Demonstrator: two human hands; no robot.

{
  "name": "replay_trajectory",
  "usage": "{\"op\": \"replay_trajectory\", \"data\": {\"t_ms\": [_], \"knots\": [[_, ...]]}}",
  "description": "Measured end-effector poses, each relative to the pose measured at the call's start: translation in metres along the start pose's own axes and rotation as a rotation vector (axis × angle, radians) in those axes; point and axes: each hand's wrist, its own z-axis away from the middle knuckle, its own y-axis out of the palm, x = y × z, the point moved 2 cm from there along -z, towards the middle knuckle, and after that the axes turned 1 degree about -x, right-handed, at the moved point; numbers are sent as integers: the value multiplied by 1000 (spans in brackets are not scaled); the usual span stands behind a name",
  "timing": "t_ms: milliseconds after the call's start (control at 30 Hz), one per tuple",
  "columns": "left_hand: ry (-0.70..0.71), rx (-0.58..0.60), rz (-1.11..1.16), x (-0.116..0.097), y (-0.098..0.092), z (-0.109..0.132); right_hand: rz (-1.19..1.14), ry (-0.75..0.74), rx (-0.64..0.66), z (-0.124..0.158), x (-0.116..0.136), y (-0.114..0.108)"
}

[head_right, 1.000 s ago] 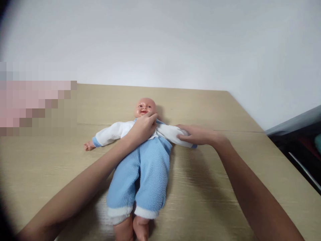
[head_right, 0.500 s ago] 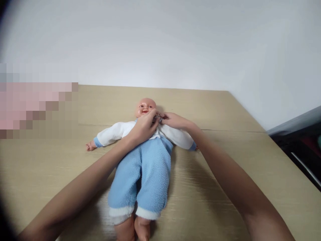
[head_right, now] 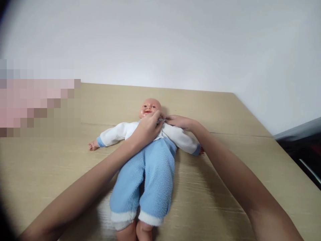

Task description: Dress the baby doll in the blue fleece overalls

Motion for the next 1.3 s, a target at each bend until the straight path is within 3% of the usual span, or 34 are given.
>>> {"op": "replay_trajectory", "data": {"t_ms": [167, 300, 467, 567, 667, 767, 933, 1000, 1167, 1300], "knots": [[10, -51, -238, -7, -10, 10, 50, -25, 17, 37, 21, -5], [-20, -126, -177, -3, -27, 35, 248, -58, -120, 73, 35, 3], [-251, -275, 111, 24, -42, 93, 592, -329, -556, 121, 39, 36], [-395, -280, 269, 43, -43, 128, 654, -421, -542, 143, 33, 66], [-435, -194, 297, 54, -43, 150, 763, -432, -527, 153, 28, 88], [-413, -103, 298, 57, -44, 157, 762, -412, -530, 153, 24, 100], [-548, -115, 500, 62, -44, 153, 162, -224, -590, 140, 2, 102], [-603, -121, 539, 65, -41, 151, 22, -177, -590, 132, -10, 103], [-488, -122, 334, 67, -34, 141, 40, -156, -587, 120, -24, 111], [-419, -150, 98, 50, -46, 152, 255, -188, -790, 151, -11, 128]]}}
